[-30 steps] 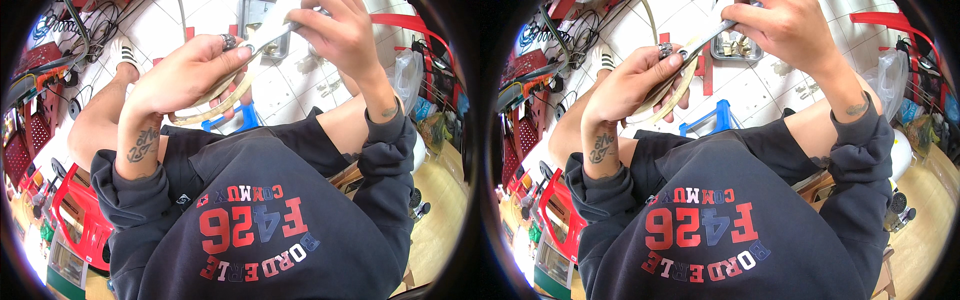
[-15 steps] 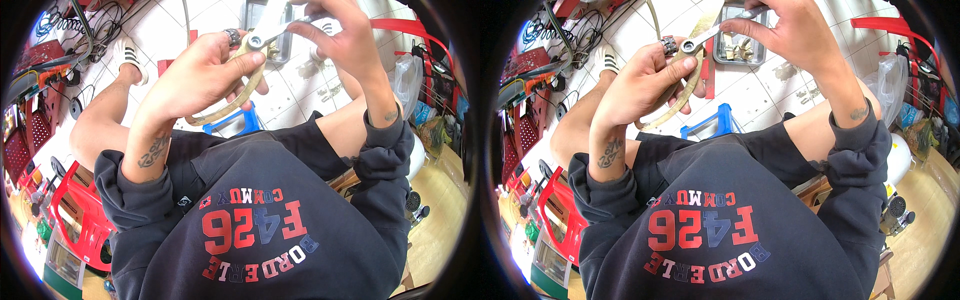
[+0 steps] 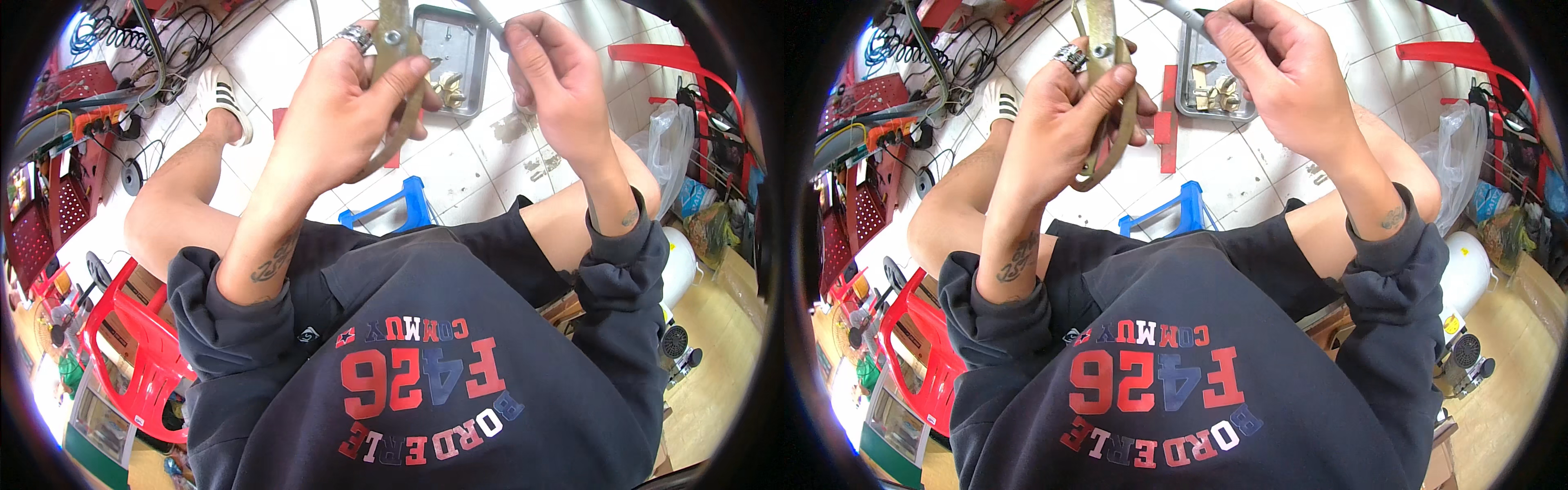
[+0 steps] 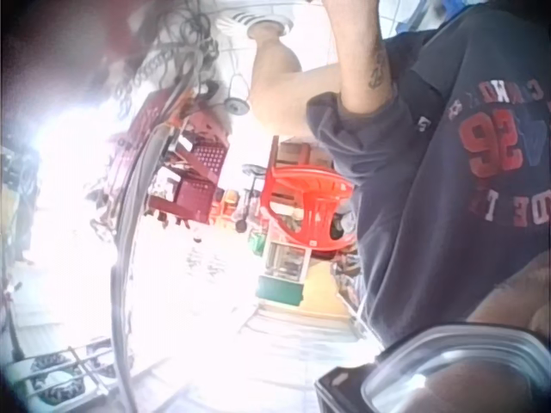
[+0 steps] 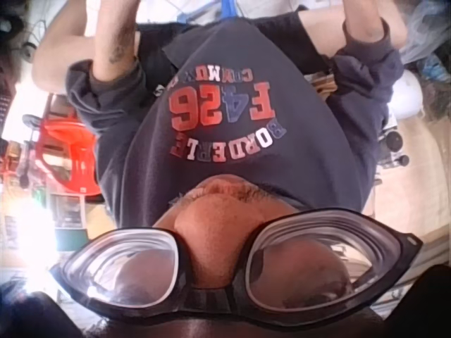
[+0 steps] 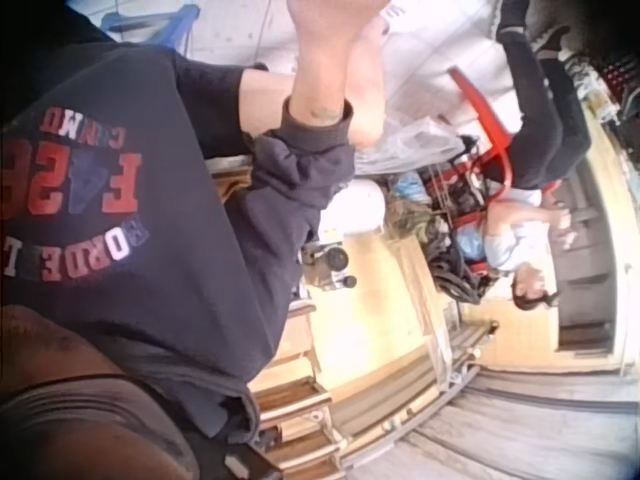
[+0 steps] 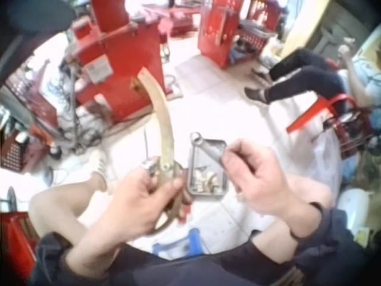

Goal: The person sits on the floor and assembles a mechanical linkage using a red metal jig. They insert a bolt into the jig, place a brass-colored metal arm over it, and secure the assembly with a nut. The person then uses a wrench to tighten the nut on the arm.

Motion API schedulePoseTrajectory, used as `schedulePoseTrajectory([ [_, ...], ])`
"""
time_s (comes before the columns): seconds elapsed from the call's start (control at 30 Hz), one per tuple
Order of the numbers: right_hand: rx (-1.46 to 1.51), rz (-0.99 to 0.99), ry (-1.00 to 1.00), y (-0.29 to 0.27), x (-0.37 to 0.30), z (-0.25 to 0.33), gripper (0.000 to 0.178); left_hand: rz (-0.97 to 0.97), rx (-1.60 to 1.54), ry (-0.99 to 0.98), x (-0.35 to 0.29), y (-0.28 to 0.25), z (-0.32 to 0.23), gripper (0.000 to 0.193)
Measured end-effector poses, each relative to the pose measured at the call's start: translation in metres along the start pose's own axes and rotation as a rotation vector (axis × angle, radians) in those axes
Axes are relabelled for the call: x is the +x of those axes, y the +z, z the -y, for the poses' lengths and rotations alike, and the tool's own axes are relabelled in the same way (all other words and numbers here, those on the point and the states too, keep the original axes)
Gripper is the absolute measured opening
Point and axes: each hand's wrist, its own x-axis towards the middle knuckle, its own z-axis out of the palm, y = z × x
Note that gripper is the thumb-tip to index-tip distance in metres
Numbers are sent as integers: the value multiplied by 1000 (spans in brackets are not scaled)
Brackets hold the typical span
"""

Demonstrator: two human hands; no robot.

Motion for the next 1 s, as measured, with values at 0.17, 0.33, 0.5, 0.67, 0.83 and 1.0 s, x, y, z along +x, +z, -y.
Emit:
schedulePoseTrajectory([
  [0.17, -34, 102, -111, 7, -2, 13, 16, -86, -64, 5, -4, 21, -1, 31],
  [0.33, -335, 159, -394, 2, 5, 22, 15, -99, 6, 80, -3, 24, -7, 36],
  [0.5, -331, 216, -218, -3, 4, 26, 16, -130, 272, 23, -6, 21, -16, 30],
  [0.67, -280, 310, -97, -4, 3, 23, 18, -158, 338, -6, -8, 17, -16, 41],
  [0.83, -377, 256, -79, 0, 4, 24, 19, -227, 556, 4, -9, 19, -10, 50],
  [1.0, -527, 246, -13, 0, 7, 28, 29, -243, 688, -8, -9, 19, -10, 55],
])
